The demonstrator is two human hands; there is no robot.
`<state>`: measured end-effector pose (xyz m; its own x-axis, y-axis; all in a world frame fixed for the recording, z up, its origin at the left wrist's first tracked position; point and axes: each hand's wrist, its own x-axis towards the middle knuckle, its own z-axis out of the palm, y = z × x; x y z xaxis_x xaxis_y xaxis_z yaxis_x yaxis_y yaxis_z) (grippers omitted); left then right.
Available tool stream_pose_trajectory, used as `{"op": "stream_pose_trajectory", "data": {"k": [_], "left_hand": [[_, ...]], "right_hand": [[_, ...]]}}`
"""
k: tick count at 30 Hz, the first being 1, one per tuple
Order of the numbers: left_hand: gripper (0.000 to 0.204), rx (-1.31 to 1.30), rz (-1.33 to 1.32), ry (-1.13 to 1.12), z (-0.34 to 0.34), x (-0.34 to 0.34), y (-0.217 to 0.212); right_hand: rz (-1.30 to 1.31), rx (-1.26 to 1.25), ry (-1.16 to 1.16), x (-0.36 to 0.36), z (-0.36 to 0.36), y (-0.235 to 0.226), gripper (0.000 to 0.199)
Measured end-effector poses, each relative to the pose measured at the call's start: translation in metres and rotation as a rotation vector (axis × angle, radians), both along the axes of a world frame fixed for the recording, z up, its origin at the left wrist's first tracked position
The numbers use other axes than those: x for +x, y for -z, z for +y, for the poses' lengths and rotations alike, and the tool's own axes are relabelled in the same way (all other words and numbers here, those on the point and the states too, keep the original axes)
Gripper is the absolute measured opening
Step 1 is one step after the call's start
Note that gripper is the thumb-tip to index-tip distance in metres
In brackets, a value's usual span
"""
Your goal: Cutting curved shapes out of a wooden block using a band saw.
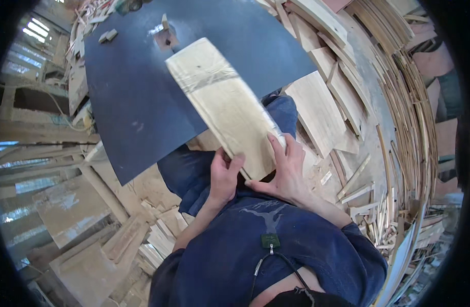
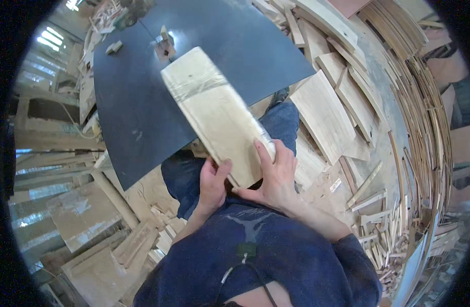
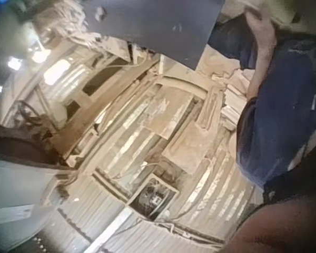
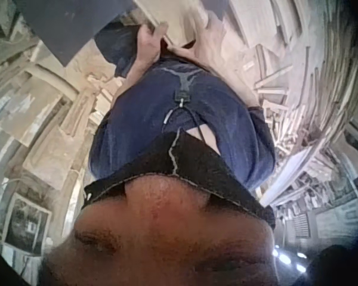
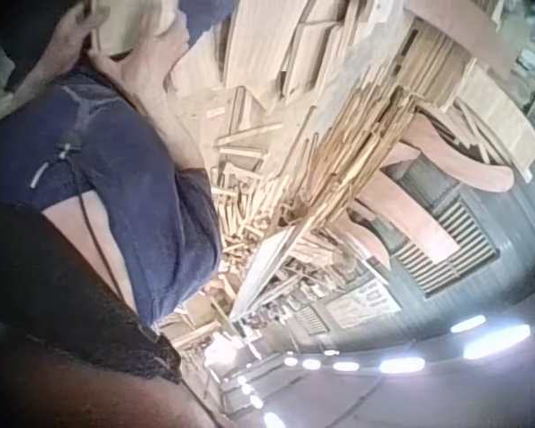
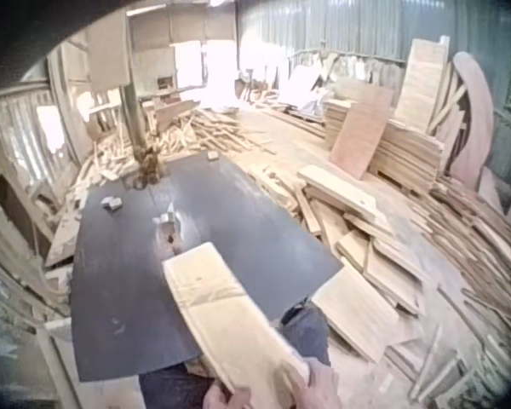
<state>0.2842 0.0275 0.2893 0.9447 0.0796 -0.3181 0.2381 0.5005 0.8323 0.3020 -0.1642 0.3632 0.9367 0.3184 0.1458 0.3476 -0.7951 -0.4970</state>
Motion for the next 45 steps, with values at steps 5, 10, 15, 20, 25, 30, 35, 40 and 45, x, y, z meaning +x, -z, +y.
{"op": "stream_pose_trajectory", "data": {"k": [5, 10, 15, 20, 25, 30, 35, 40, 45], "left_hand": [[0.051, 0.033, 0.068, -0.299, 0.025, -0.03, -0.001], [0.06, 0.068, 0.054, -0.359, 0.05, -0.034, -0.021], [0.072, 0.28, 0.081, -0.343, 0.041, -0.033, -0.029], [0.069, 0.242, 0.062, -0.389, 0.034, -0.018, -0.026], [0.069, 0.233, 0.059, -0.412, 0.031, -0.008, -0.029], [0.07, 0.228, 0.072, -0.42, 0.032, -0.005, -0.03], [0.07, 0.249, 0.083, -0.399, 0.037, -0.003, -0.031], [0.067, 0.212, 0.07, -0.409, 0.039, -0.003, -0.032], [0.068, 0.178, 0.073, -0.386, 0.037, -0.002, -0.033]], "right_hand": [[0.071, 0.385, -0.437, 0.036, -0.015, 0.035, 0.104], [-0.018, 0.467, -0.558, 0.043, 0.004, 0.067, 0.094], [-0.003, 0.614, -0.589, 0.047, 0.009, 0.078, 0.089], [-0.005, 0.69, -0.53, 0.058, 0.01, 0.088, 0.083], [0.026, 0.749, -0.544, 0.069, 0.009, 0.089, 0.083], [0.107, 0.757, -0.542, 0.071, 0.008, 0.09, 0.081], [0.116, 0.782, -0.557, 0.074, 0.01, 0.088, 0.076], [0.161, 0.764, -0.585, 0.079, 0.012, 0.081, 0.075], [0.665, 0.984, -0.347, 0.064, 0.023, 0.075, 0.075]]}}
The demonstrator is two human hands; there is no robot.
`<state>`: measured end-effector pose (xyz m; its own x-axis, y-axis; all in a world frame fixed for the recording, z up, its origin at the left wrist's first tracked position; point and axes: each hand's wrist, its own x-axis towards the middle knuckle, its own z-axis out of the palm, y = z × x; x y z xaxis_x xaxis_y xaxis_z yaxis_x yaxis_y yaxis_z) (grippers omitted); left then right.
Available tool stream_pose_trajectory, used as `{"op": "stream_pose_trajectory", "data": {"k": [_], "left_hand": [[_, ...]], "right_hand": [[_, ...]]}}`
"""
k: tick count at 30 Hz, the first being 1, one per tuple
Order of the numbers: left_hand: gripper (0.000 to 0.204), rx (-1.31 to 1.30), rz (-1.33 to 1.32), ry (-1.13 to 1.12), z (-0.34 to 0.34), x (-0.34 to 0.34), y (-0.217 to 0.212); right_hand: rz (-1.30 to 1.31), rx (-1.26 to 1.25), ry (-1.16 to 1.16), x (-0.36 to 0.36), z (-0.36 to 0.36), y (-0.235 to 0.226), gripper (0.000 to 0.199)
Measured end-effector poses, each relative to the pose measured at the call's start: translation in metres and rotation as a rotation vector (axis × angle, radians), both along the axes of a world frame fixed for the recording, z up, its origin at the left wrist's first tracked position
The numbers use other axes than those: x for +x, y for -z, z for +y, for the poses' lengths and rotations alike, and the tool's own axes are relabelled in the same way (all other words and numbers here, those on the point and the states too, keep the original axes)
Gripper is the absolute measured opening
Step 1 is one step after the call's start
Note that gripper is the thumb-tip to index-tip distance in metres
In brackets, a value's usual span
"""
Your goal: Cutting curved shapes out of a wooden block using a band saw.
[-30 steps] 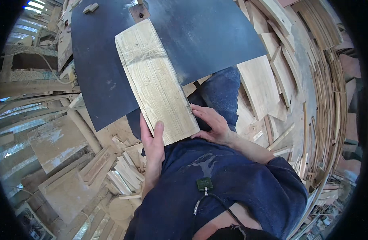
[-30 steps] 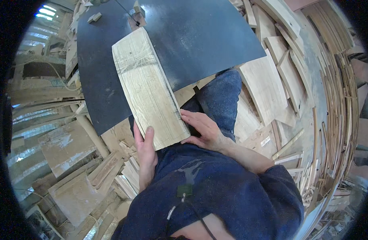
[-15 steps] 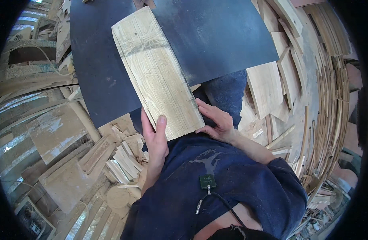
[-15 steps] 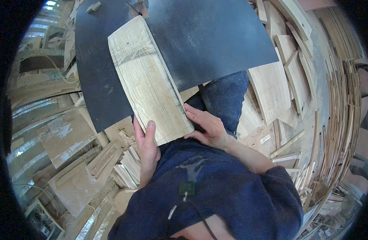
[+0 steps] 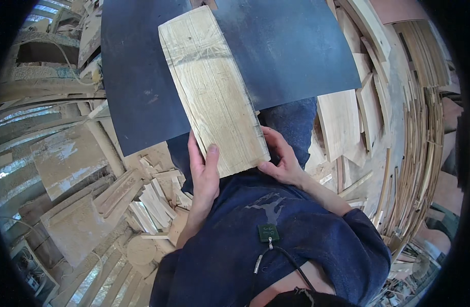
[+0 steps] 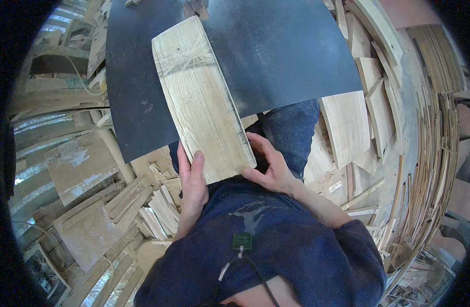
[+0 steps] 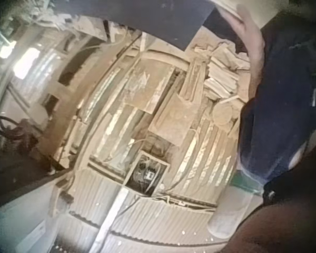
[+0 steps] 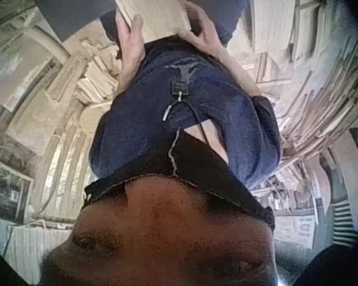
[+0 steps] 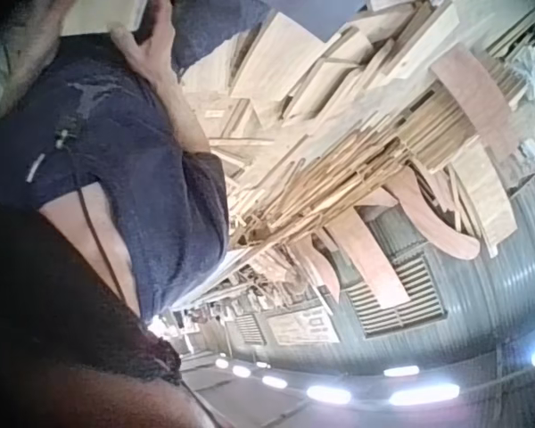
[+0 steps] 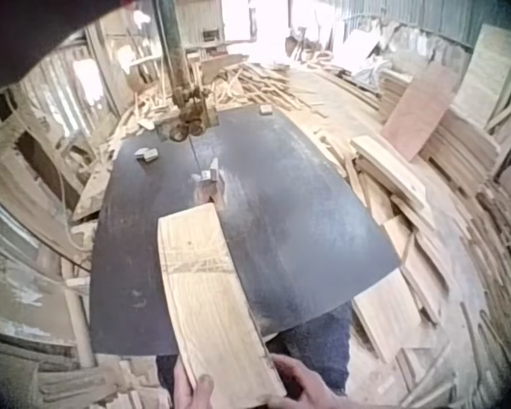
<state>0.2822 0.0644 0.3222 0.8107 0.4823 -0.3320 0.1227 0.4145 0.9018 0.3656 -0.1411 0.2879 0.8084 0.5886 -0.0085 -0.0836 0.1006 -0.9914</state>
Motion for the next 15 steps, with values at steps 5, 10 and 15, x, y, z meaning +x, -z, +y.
{"op": "stream_pose_trajectory", "data": {"k": [5, 10, 15], "left_hand": [[0.079, 0.14, 0.155, 0.311, 0.001, -0.012, -0.004], [0.107, 1.285, -0.053, 0.339, 0.055, 0.022, -0.047], [0.11, 1.625, -0.561, 0.526, 0.054, 0.088, -0.108]], "right_hand": [[0.238, 0.0, 0.113, 0.013, -0.024, 0.001, 0.078], [-0.015, -0.098, 0.264, 0.048, -0.087, -0.019, 0.071], [-0.802, -0.161, 0.084, 0.089, -0.104, -0.133, 0.06]]}}
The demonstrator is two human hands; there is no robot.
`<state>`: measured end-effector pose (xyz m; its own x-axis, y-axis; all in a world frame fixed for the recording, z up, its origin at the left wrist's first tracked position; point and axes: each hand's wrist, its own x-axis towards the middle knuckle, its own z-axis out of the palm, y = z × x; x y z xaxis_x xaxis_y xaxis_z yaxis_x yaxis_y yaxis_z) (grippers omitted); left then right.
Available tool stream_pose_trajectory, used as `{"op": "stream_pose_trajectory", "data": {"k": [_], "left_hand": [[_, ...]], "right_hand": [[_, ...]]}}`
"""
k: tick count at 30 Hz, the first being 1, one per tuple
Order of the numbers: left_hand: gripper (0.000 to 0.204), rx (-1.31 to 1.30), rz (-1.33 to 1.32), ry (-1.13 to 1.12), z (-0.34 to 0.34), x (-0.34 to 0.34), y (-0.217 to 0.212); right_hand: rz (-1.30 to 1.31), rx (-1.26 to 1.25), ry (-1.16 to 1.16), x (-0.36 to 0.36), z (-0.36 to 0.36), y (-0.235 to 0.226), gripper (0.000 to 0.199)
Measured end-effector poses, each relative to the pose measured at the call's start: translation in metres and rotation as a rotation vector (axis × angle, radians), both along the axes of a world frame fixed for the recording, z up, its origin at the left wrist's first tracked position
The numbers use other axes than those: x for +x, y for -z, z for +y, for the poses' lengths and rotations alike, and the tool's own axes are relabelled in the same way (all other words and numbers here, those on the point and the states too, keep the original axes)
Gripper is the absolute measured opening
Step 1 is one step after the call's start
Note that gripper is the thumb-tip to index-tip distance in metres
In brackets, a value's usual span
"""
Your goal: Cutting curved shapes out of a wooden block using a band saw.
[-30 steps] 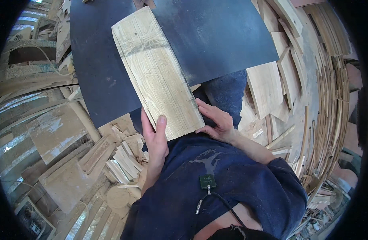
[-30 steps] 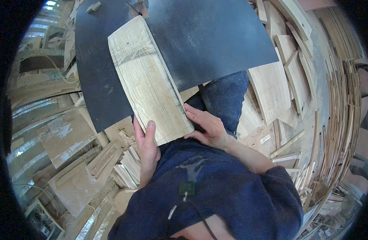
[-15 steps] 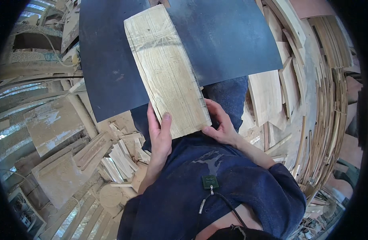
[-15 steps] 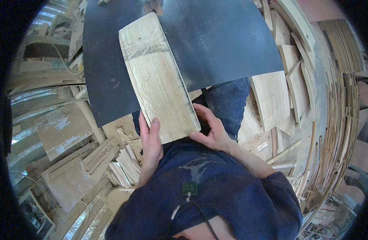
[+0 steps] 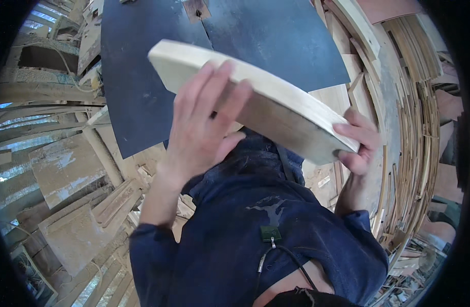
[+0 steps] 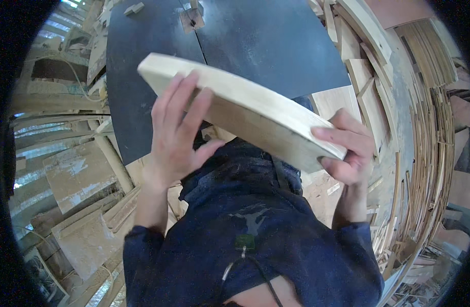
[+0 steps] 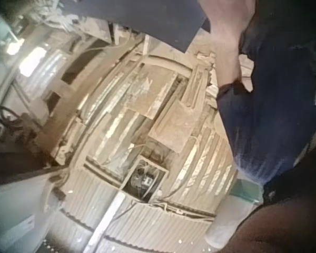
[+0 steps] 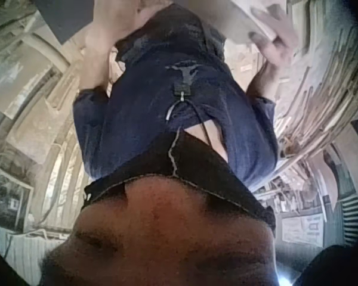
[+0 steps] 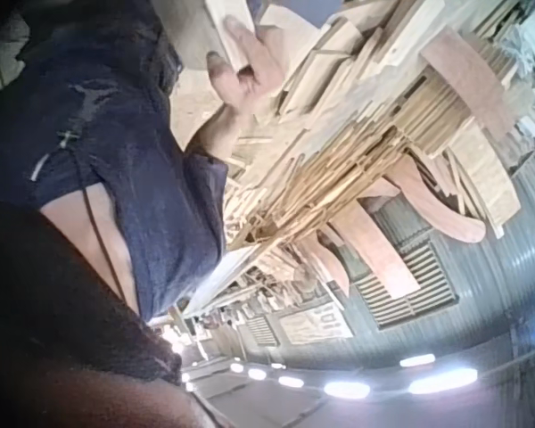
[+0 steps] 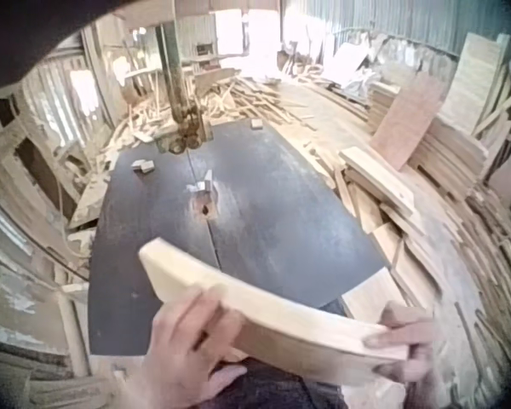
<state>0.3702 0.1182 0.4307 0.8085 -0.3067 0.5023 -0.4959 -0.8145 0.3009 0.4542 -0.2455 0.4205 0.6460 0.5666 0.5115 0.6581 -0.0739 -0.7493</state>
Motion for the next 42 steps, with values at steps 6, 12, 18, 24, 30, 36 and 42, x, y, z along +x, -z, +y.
{"op": "stream_pose_trajectory", "data": {"k": [6, 12, 18, 24, 30, 36, 42], "left_hand": [[0.07, -0.234, 0.081, 0.256, 0.009, 0.053, -0.038], [0.086, -0.955, 0.204, -0.219, -0.007, 0.008, -0.041], [0.069, -1.196, 0.395, -0.43, -0.01, -0.017, 0.044], [0.054, -1.212, 0.605, -0.56, -0.019, 0.006, 0.068], [0.062, -0.289, 0.325, -0.624, -0.023, -0.029, 0.065], [0.071, -1.305, 0.979, -0.485, -0.051, -0.082, 0.114], [0.055, -1.688, 0.819, -0.449, -0.07, -0.065, 0.12]], "right_hand": [[-0.269, 0.214, 0.205, 0.006, 0.014, -0.086, 0.073], [-0.466, 0.119, 0.377, 0.035, -0.008, -0.103, 0.066], [0.15, -0.372, -0.19, -0.051, 0.067, 0.036, 0.118], [0.232, -0.343, -0.072, -0.09, 0.074, 0.086, 0.137], [0.2, -0.471, 0.048, -0.082, 0.071, 0.098, 0.13], [0.074, -0.358, 0.121, -0.074, 0.074, 0.107, 0.127], [0.151, -0.441, 0.05, -0.044, 0.076, 0.099, 0.137]]}}
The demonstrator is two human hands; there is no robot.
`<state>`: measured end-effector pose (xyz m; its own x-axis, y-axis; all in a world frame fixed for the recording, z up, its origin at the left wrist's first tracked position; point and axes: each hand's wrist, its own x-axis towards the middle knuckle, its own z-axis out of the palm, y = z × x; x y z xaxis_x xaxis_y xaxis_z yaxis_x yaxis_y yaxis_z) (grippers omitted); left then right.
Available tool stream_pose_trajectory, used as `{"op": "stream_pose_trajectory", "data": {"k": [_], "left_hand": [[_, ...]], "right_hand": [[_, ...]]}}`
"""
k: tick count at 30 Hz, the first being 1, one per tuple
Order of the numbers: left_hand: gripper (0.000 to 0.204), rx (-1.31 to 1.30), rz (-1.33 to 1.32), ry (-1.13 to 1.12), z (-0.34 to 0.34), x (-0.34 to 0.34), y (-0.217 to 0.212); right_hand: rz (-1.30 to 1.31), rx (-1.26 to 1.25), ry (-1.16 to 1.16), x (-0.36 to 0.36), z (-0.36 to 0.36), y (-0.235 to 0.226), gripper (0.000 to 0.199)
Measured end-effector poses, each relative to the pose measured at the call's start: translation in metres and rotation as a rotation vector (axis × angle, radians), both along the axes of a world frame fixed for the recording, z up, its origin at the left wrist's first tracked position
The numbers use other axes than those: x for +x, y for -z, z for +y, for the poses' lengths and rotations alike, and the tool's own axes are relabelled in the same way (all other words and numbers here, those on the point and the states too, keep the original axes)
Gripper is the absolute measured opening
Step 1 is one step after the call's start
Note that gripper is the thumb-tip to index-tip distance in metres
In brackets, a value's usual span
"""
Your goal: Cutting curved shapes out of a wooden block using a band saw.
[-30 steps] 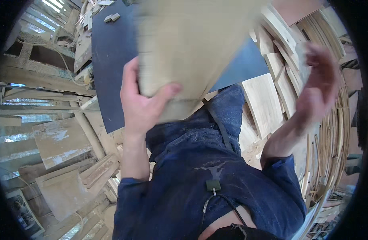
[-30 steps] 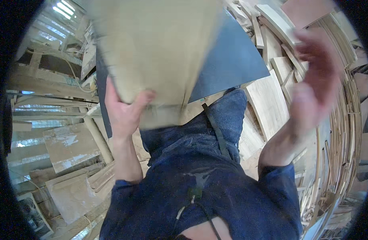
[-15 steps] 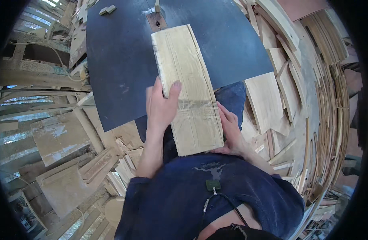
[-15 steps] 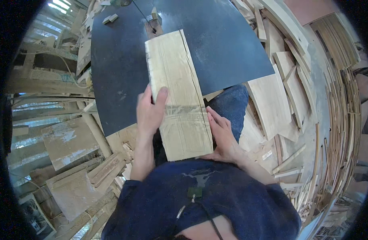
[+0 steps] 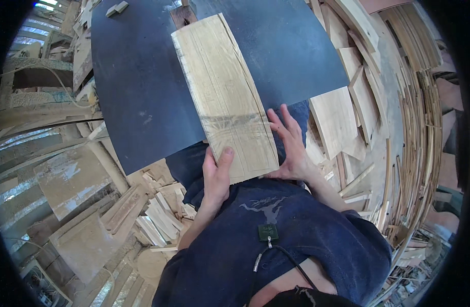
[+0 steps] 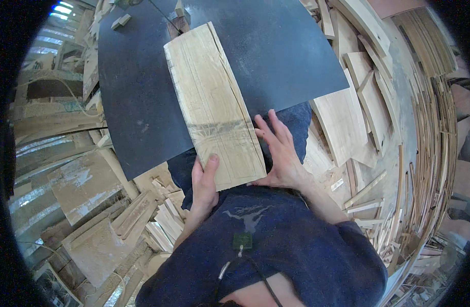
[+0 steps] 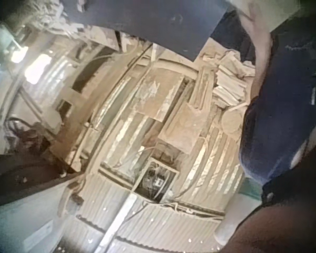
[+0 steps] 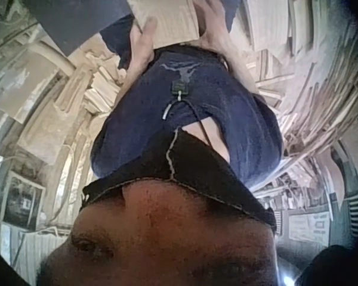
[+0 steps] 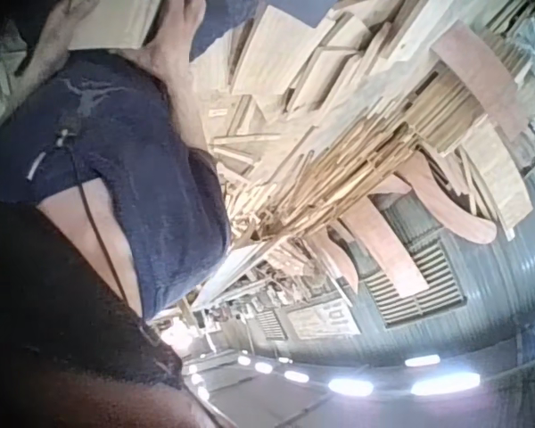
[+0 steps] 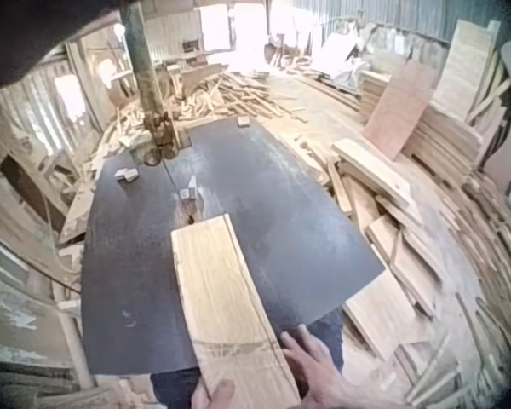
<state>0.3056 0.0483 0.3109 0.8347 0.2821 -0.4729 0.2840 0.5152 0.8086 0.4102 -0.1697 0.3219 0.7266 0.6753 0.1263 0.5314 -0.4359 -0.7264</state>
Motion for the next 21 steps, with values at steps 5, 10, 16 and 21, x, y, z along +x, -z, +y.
{"op": "stream_pose_trajectory", "data": {"k": [5, 10, 16, 21], "left_hand": [[0.045, -0.021, 0.017, -0.079, 0.007, 0.005, 0.001], [0.044, -0.038, 0.057, -0.103, 0.007, 0.014, 0.0], [0.045, -0.049, 0.072, -0.105, 0.011, 0.019, -0.003], [0.046, -0.079, 0.09, -0.095, 0.016, 0.021, -0.003]], "right_hand": [[0.063, -0.088, -0.049, 0.016, 0.015, -0.003, 0.155], [-0.027, -0.123, -0.084, 0.027, 0.015, 0.001, 0.157], [-0.026, -0.112, -0.084, 0.033, 0.019, 0.001, 0.156], [-0.048, -0.089, -0.076, 0.033, 0.021, 0.003, 0.155]]}}
